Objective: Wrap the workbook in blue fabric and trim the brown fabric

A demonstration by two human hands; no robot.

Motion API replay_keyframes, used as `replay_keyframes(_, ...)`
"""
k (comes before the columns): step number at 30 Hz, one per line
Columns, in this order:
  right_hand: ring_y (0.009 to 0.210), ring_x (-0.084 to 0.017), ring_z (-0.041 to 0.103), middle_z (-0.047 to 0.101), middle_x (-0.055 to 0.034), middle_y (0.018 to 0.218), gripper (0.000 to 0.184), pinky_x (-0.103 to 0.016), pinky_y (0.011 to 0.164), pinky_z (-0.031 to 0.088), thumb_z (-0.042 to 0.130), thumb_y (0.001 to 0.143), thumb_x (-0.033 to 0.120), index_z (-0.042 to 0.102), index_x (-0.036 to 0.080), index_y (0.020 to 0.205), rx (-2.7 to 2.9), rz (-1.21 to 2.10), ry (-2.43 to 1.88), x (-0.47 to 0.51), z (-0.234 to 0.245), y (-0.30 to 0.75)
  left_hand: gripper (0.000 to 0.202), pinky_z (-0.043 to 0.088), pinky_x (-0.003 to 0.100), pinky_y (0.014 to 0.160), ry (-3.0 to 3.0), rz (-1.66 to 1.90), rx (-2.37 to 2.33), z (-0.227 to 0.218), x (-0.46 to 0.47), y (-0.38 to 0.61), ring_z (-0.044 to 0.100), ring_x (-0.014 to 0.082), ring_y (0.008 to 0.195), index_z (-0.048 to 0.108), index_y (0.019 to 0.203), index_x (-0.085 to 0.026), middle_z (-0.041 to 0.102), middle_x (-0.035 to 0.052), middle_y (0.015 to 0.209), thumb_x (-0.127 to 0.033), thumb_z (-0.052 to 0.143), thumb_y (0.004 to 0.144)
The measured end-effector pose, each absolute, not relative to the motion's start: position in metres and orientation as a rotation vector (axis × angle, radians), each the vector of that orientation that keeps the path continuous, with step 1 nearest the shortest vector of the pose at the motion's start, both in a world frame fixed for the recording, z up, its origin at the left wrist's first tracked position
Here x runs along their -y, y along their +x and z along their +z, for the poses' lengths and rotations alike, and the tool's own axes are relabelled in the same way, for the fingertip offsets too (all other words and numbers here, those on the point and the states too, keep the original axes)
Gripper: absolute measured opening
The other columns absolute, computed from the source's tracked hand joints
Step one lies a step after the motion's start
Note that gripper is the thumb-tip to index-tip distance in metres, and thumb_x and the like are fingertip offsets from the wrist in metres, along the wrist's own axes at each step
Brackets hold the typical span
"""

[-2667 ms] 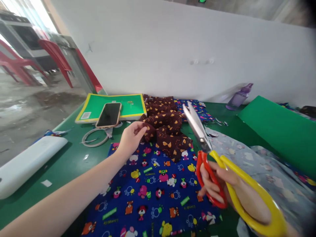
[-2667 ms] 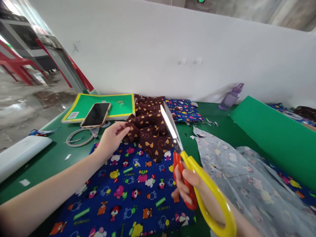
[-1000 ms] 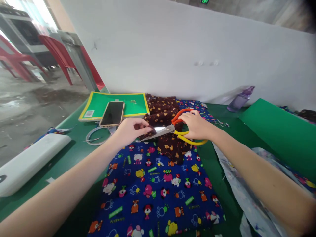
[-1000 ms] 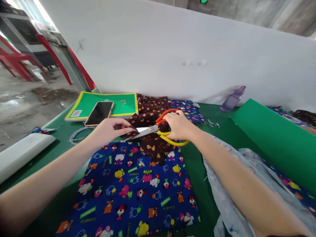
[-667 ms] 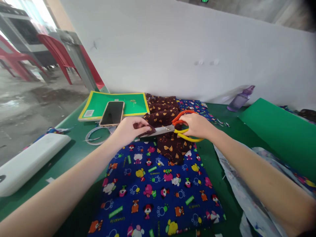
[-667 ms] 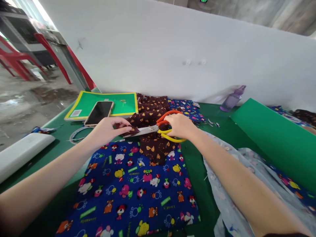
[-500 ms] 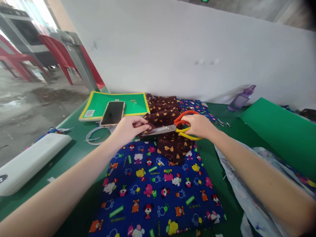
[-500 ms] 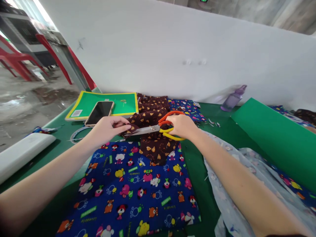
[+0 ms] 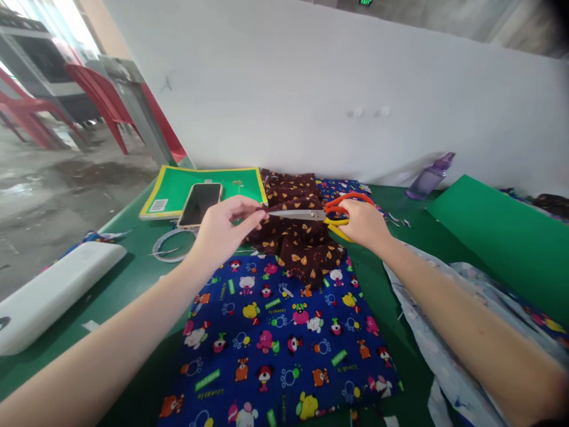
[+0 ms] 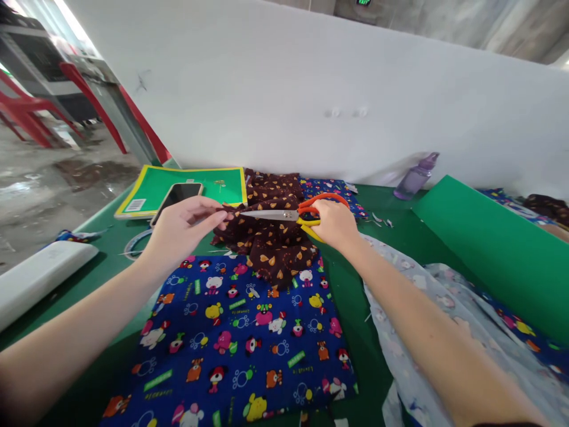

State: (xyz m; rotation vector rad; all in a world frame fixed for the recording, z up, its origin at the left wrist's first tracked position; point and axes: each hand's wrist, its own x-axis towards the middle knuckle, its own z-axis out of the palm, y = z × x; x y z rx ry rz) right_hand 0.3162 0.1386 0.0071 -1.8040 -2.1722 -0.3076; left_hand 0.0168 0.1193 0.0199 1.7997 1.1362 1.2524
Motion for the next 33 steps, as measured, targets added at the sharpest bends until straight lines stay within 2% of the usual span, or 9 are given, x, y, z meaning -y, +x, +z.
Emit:
replay_keyframes(3, 0.092, -0.028, 0.063, 0.068, -0.0098, 0.100, 0.036, -0.035, 0.072, 0.045, 0.062, 0.074, 0.046, 0.061, 0.020, 0.098, 2.039, -0.248, -1.888, -0.138, 0.007, 0.318, 0.018, 0.052, 0.028, 0.070, 1.883, 1.204, -1.125, 0.025, -0.110, 0.021, 0.066, 0.0151, 0.074, 0.065, 0.088, -0.018, 0.072, 0.0034, 0.086, -0.034, 0.065, 0.080)
replay_keyframes(7, 0.077, -0.024, 0.064, 0.068, -0.0074, 0.086, 0.044, -0.033, 0.065, 0.046, 0.065, 0.071, 0.052, 0.059, 0.019, 0.098, 1.889, -0.070, -1.989, -0.132, 0.007, 0.320, 0.021, 0.051, 0.028, 0.071, 2.059, 1.104, -1.101, 0.028, -0.097, 0.025, 0.065, 0.0165, 0.081, 0.069, 0.086, -0.020, 0.072, 0.0028, 0.089, -0.038, 0.058, 0.084)
replay_keyframes(11, 0.063, -0.019, 0.060, 0.064, -0.0023, 0.071, 0.041, -0.029, 0.058, 0.043, 0.066, 0.067, 0.058, 0.059, 0.020, 0.081, 1.853, 0.170, -2.016, -0.119, 0.007, 0.316, 0.018, 0.051, 0.027, 0.071, 2.061, 1.092, -1.085, 0.025, -0.092, 0.030, 0.065, 0.0153, 0.079, 0.070, 0.084, -0.021, 0.072, 0.0019, 0.089, -0.037, 0.060, 0.083)
replay_keyframes(15, 0.052, -0.014, 0.054, 0.058, 0.0023, 0.058, 0.033, -0.026, 0.049, 0.038, 0.069, 0.066, 0.049, 0.054, 0.020, 0.067, 1.845, 0.409, -2.000, -0.104, 0.006, 0.307, 0.012, 0.053, 0.026, 0.064, 1.833, 1.082, -1.039, 0.023, -0.083, 0.041, 0.066, 0.0144, 0.069, 0.064, 0.080, -0.019, 0.071, 0.0009, 0.077, -0.030, 0.065, 0.078)
replay_keyframes(18, 0.055, -0.013, 0.057, 0.062, 0.0022, 0.063, 0.029, -0.024, 0.050, 0.041, 0.072, 0.066, 0.043, 0.057, 0.019, 0.073, 1.841, 0.561, -1.939, -0.097, 0.005, 0.300, 0.009, 0.053, 0.027, 0.066, 1.760, 0.910, -0.935, 0.021, -0.062, 0.052, 0.067, 0.0145, 0.069, 0.062, 0.079, -0.020, 0.071, -0.0004, 0.074, -0.028, 0.065, 0.078)
replay_keyframes(22, 0.060, -0.013, 0.062, 0.068, 0.0012, 0.073, 0.032, -0.023, 0.053, 0.046, 0.076, 0.064, 0.040, 0.061, 0.018, 0.081, 1.887, 0.709, -1.841, -0.094, 0.000, 0.295, 0.007, 0.053, 0.026, 0.067, 1.742, 0.549, -0.784, 0.011, -0.027, 0.066, 0.067, 0.0142, 0.071, 0.067, 0.082, -0.022, 0.072, -0.0009, 0.077, -0.026, 0.063, 0.078)
replay_keyframes(26, 0.060, -0.015, 0.062, 0.068, 0.0017, 0.071, 0.025, -0.024, 0.053, 0.046, 0.077, 0.063, 0.033, 0.063, 0.020, 0.080, 1.940, 0.684, -1.841, -0.094, -0.006, 0.293, 0.008, 0.052, 0.024, 0.073, 1.774, 0.438, -0.724, -0.003, -0.012, 0.074, 0.067, 0.0139, 0.077, 0.069, 0.081, -0.022, 0.073, -0.0014, 0.084, -0.024, 0.062, 0.077)
replay_keyframes(29, 0.066, -0.016, 0.063, 0.069, 0.0000, 0.078, 0.016, -0.026, 0.060, 0.047, 0.073, 0.068, 0.026, 0.064, 0.021, 0.081, 1.962, 0.571, -1.880, -0.096, -0.008, 0.294, 0.010, 0.051, 0.024, 0.073, 1.794, 0.416, -0.730, -0.010, -0.012, 0.074, 0.066, 0.0138, 0.078, 0.069, 0.082, -0.022, 0.072, -0.0013, 0.085, -0.024, 0.061, 0.078)
replay_keyframes(33, 0.084, -0.016, 0.062, 0.064, -0.0047, 0.101, 0.023, -0.034, 0.074, 0.052, 0.060, 0.086, 0.033, 0.061, 0.017, 0.104, 1.963, 0.468, -1.937, -0.107, -0.004, 0.298, 0.010, 0.051, 0.025, 0.071, 1.787, 0.401, -0.726, -0.017, -0.013, 0.074, 0.065, 0.0142, 0.078, 0.069, 0.082, -0.021, 0.071, -0.0007, 0.085, -0.025, 0.060, 0.078)
